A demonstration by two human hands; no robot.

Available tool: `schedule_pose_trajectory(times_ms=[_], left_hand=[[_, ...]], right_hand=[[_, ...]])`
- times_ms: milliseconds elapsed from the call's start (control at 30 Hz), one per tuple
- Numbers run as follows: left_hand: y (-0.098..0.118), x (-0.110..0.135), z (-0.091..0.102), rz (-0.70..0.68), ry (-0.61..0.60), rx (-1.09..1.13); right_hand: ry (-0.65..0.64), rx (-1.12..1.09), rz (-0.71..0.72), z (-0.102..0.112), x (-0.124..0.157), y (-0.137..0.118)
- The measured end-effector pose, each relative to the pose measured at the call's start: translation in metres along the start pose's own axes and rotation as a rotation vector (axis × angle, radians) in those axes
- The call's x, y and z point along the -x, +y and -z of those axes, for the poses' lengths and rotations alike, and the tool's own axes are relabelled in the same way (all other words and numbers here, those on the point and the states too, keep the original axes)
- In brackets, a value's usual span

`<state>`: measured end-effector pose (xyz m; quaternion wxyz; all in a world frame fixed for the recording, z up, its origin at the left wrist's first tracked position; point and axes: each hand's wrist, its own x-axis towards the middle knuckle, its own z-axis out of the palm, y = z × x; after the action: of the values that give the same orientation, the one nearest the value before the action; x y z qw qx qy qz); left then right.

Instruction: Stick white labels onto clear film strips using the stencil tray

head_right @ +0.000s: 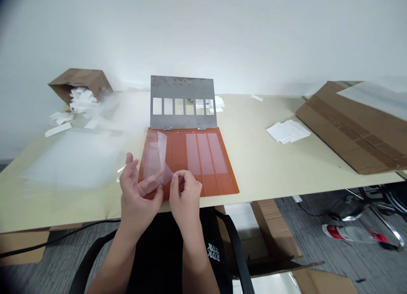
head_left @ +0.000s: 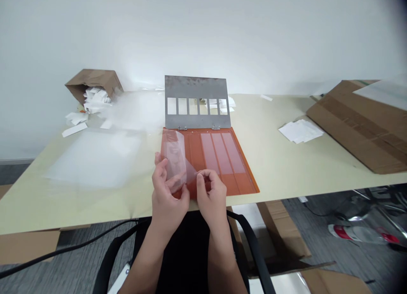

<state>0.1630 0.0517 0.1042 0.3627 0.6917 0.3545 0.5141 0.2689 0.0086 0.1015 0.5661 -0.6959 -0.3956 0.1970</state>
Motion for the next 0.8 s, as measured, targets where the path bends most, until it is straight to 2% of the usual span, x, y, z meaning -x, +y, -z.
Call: schedule_pose_trajectory(times_ms=[233, 433, 567, 800], left_hand=[[0.004, -0.001, 0.003, 0.027, -0.010, -0.006], [0.007, -0.001, 0.001, 0.058, -0.033, 0.026], [0.008, 0.001, -0.001, 0.113, -0.045, 0.040], [0.012, 0.002, 0.001, 0.116, -0.042, 0.047]], right_hand=[[-0.059, -0.100, -0.036, 0.005, -0.002, -0.001], [-0.092, -0.155, 0.013, 0.010, -0.001, -0.007], [-0.102, -0.091, 0.026, 0.009, 0.000, -0.008], [-0.035, 0.045, 0.065, 0.007, -0.001, -0.006]])
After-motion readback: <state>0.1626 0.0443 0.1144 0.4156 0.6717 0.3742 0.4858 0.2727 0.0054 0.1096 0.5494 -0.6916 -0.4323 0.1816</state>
